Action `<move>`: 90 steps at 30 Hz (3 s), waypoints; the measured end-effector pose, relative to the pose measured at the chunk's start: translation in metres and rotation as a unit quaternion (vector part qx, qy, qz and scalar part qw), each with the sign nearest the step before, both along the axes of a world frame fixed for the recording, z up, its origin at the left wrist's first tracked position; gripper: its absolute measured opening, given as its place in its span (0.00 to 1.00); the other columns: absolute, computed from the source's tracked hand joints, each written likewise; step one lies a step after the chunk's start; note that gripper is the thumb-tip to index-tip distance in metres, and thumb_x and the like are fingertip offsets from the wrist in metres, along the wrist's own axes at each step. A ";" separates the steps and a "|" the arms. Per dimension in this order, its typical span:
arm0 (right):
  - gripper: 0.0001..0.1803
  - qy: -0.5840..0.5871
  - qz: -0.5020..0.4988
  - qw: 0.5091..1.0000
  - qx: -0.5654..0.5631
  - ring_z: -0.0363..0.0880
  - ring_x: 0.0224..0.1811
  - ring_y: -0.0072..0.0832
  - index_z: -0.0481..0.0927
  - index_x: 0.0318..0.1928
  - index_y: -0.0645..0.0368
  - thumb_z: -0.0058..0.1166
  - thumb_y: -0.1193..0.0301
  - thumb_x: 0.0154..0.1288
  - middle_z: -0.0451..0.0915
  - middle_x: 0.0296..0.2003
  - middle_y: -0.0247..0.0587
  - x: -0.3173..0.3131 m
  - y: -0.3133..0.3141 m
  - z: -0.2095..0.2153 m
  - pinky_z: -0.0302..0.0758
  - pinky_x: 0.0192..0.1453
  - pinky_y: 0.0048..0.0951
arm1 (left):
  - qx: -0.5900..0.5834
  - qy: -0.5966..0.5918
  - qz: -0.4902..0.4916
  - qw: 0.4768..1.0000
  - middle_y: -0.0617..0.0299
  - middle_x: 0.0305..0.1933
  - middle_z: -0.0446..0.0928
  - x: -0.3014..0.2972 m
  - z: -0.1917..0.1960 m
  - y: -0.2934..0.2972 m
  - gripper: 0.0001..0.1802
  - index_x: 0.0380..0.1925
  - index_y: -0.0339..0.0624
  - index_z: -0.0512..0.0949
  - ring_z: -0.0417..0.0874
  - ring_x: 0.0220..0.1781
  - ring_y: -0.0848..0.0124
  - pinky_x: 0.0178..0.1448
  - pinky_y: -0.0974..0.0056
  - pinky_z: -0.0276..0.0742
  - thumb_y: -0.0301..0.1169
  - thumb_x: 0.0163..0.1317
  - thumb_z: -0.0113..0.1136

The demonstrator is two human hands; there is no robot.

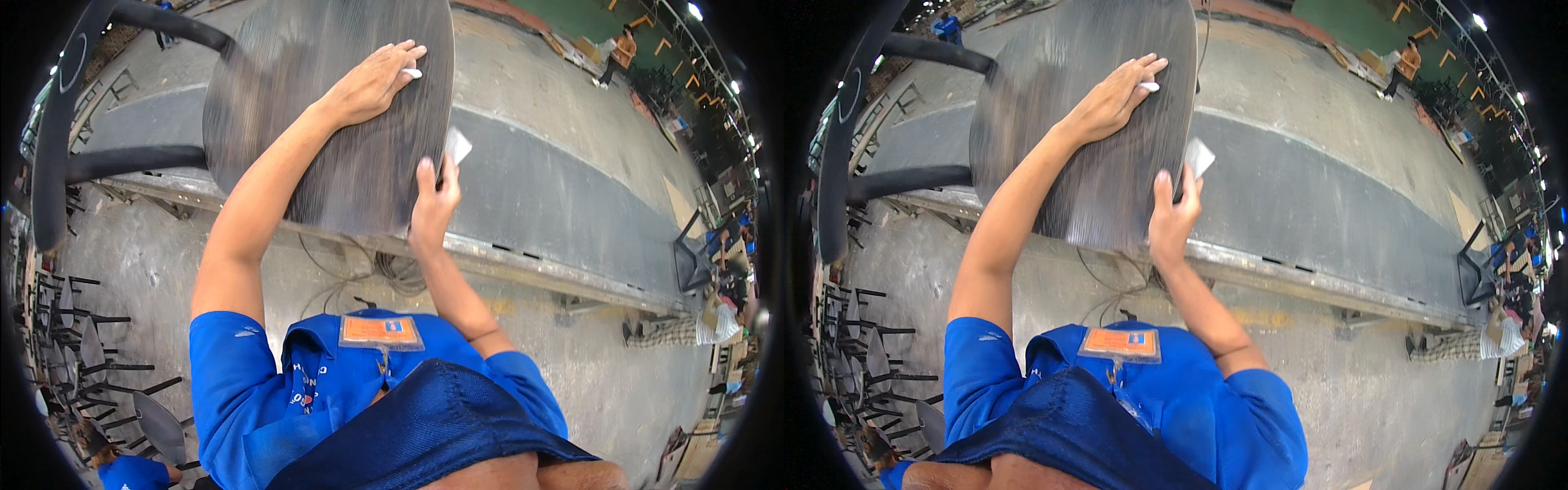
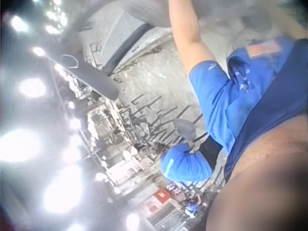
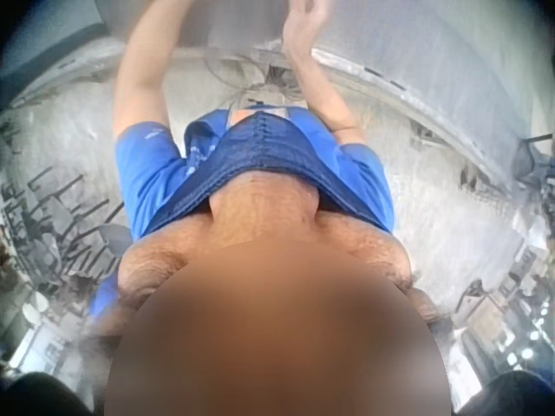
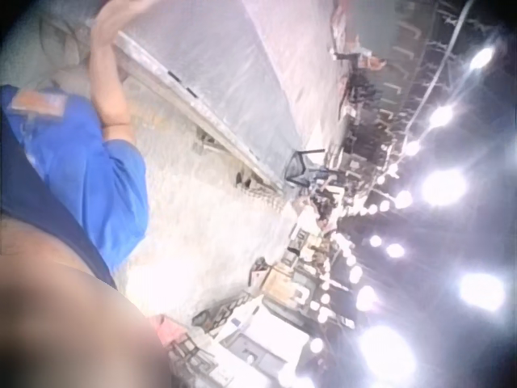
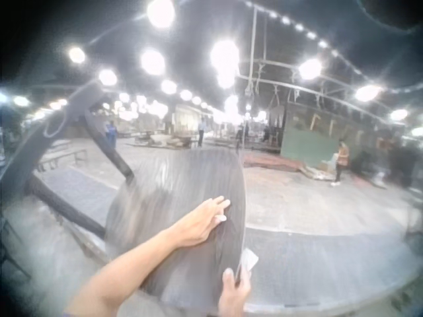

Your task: The person wipes the seat and legs of a dark-colored chair using a white cloth. They lift and rotate the chair to access different surfaces, then place it back on the floor. The person repeats this process with another chair.

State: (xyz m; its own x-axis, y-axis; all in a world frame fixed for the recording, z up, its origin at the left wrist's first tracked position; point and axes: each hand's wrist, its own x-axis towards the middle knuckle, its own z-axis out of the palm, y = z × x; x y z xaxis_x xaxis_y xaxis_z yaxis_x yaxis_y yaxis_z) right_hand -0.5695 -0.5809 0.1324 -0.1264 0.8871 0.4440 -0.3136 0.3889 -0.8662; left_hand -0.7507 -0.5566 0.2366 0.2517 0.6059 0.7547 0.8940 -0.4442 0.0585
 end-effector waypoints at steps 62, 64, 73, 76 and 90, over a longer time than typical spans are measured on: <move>0.24 0.028 0.057 0.993 -0.103 0.77 0.45 0.27 0.70 0.56 0.70 0.53 0.67 0.65 0.77 0.46 0.42 -0.047 0.022 0.037 0.73 0.49 0.27 | 0.002 0.043 -0.045 0.998 0.48 0.60 0.70 -0.123 0.010 0.024 0.20 0.57 0.38 0.69 0.69 0.63 0.55 0.66 0.54 0.64 0.37 0.69 0.43; 0.24 0.025 0.051 0.993 -0.106 0.77 0.45 0.27 0.69 0.56 0.70 0.53 0.66 0.65 0.77 0.46 0.43 -0.048 0.022 0.037 0.72 0.49 0.27 | 0.002 0.066 -0.037 0.997 0.48 0.59 0.70 -0.126 0.009 0.019 0.20 0.56 0.38 0.68 0.70 0.62 0.55 0.66 0.54 0.65 0.37 0.69 0.44; 0.24 0.028 0.064 0.993 -0.096 0.77 0.45 0.26 0.69 0.56 0.70 0.52 0.67 0.65 0.77 0.46 0.43 -0.052 0.013 0.038 0.72 0.50 0.26 | 0.042 0.152 -0.008 0.987 0.45 0.56 0.72 -0.119 0.024 0.031 0.19 0.55 0.37 0.68 0.72 0.59 0.53 0.63 0.55 0.66 0.35 0.68 0.45; 0.25 0.055 0.067 0.988 -0.130 0.74 0.45 0.24 0.70 0.55 0.70 0.55 0.64 0.65 0.77 0.46 0.42 -0.052 0.009 0.035 0.69 0.52 0.24 | 0.028 0.125 -0.016 0.992 0.46 0.58 0.71 -0.118 0.023 0.035 0.19 0.56 0.38 0.68 0.71 0.61 0.54 0.64 0.55 0.65 0.34 0.68 0.46; 0.23 0.025 0.071 0.993 -0.091 0.75 0.47 0.25 0.69 0.56 0.72 0.54 0.70 0.65 0.77 0.47 0.43 -0.056 0.017 0.032 0.69 0.53 0.24 | -0.043 0.030 -0.022 0.998 0.48 0.62 0.67 -0.122 -0.006 -0.030 0.20 0.58 0.42 0.67 0.65 0.66 0.56 0.67 0.54 0.62 0.35 0.68 0.46</move>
